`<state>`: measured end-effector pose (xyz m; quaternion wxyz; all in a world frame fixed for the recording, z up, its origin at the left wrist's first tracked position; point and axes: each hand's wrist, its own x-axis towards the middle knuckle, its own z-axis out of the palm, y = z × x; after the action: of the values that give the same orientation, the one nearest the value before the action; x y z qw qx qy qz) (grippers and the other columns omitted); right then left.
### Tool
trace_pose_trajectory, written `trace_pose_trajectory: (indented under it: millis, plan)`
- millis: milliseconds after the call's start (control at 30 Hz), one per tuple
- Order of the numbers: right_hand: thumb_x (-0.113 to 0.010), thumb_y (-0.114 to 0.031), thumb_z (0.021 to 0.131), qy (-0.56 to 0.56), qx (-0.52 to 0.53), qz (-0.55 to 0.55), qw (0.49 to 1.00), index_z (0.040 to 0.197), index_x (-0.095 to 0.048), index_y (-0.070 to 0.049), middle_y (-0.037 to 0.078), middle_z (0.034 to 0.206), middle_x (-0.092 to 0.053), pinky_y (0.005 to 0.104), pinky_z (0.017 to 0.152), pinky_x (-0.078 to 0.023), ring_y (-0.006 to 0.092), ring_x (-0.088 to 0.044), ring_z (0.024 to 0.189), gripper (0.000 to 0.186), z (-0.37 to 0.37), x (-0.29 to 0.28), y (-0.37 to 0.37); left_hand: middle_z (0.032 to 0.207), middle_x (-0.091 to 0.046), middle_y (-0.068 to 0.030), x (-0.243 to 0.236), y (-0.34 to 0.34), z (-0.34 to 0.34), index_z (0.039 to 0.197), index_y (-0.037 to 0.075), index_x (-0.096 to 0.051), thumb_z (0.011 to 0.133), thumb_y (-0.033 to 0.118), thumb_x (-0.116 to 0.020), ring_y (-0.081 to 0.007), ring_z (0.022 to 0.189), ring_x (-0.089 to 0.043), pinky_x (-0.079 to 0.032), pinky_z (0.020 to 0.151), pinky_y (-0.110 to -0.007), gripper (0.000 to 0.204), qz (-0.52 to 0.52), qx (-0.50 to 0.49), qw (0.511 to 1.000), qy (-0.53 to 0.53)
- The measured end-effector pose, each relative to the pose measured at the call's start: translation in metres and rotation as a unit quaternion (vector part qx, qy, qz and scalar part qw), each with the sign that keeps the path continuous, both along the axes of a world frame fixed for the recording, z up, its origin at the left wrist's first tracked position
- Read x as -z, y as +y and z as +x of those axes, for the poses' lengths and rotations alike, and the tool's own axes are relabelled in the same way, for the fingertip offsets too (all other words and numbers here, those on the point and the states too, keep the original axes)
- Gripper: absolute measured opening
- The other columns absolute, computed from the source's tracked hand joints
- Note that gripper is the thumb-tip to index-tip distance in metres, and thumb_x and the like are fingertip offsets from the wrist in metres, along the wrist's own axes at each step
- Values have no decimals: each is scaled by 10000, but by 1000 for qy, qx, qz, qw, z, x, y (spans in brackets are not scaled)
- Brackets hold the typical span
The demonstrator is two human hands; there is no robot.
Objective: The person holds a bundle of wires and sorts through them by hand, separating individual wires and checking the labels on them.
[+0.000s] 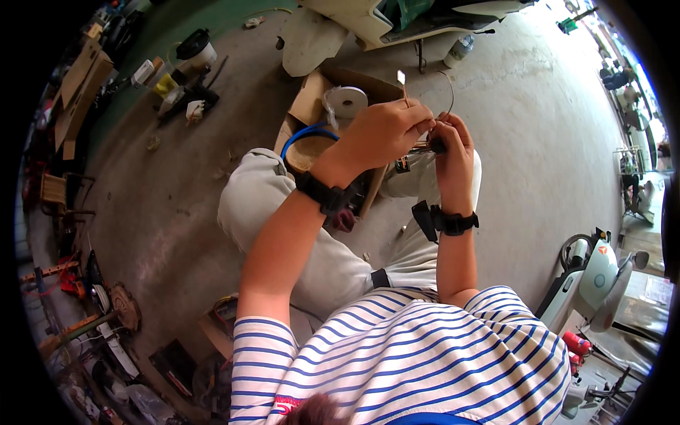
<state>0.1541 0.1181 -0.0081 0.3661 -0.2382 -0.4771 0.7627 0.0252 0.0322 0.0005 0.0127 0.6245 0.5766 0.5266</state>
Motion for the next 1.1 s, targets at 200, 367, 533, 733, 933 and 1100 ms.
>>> trace_pose_trajectory:
  millis: [200, 367, 533, 733, 933, 1100]
  plan:
    - [-542, -11, 863, 33, 41, 77, 996, 941, -562, 6, 6, 898, -549, 203, 713, -426, 71, -521, 795, 83, -2, 10, 0, 776, -631, -111, -6, -3, 1, 925, -5, -566, 905, 130, -542, -190, 689, -592, -461, 644, -286, 139, -95, 39, 976, -190]
    - [-516, 73, 832, 9, 79, 251, 965, 896, -526, 17, 45, 990, -499, 243, 813, -445, 110, -534, 888, 86, -2, 16, 0, 775, -636, -92, -7, 1, -3, 974, -5, -584, 905, 144, -543, -125, 712, -584, -460, 653, -263, 170, -100, 30, 973, -208]
    - [-489, 93, 815, 52, 57, 252, 965, 872, -512, 17, 81, 1109, -449, 293, 905, -434, 209, -553, 1075, 98, -9, 14, -9, 807, -657, -57, -3, 2, -13, 998, -16, -600, 909, 156, -551, -77, 739, -578, -462, 653, -244, 199, -204, 67, 942, -259]
    - [-468, 129, 788, 14, 67, 298, 952, 805, -480, 8, 112, 1201, -366, 331, 951, -403, 302, -548, 1144, 123, -7, 19, -5, 702, -626, -122, 0, 8, -10, 1027, -54, -531, 805, 235, -677, -133, 622, -565, -447, 585, -274, 393, -186, 29, 924, -332]
    - [-464, 122, 788, 60, 41, 225, 972, 798, -478, 5, 101, 1170, -367, 315, 949, -396, 277, -546, 1148, 119, -9, 18, -6, 676, -611, -129, 13, 15, -10, 944, -37, -540, 791, 242, -687, -170, 600, -564, -443, 579, -295, 351, -160, 1, 943, -292]
    - [-478, 117, 784, -23, 94, 298, 950, 787, -470, 11, 89, 1098, -427, 285, 912, -414, 243, -539, 1138, 106, -8, 16, -8, 702, -620, -144, 14, 17, -8, 882, 0, -640, 796, 251, -669, -209, 615, -573, -452, 599, -309, 267, -165, 40, 938, -301]
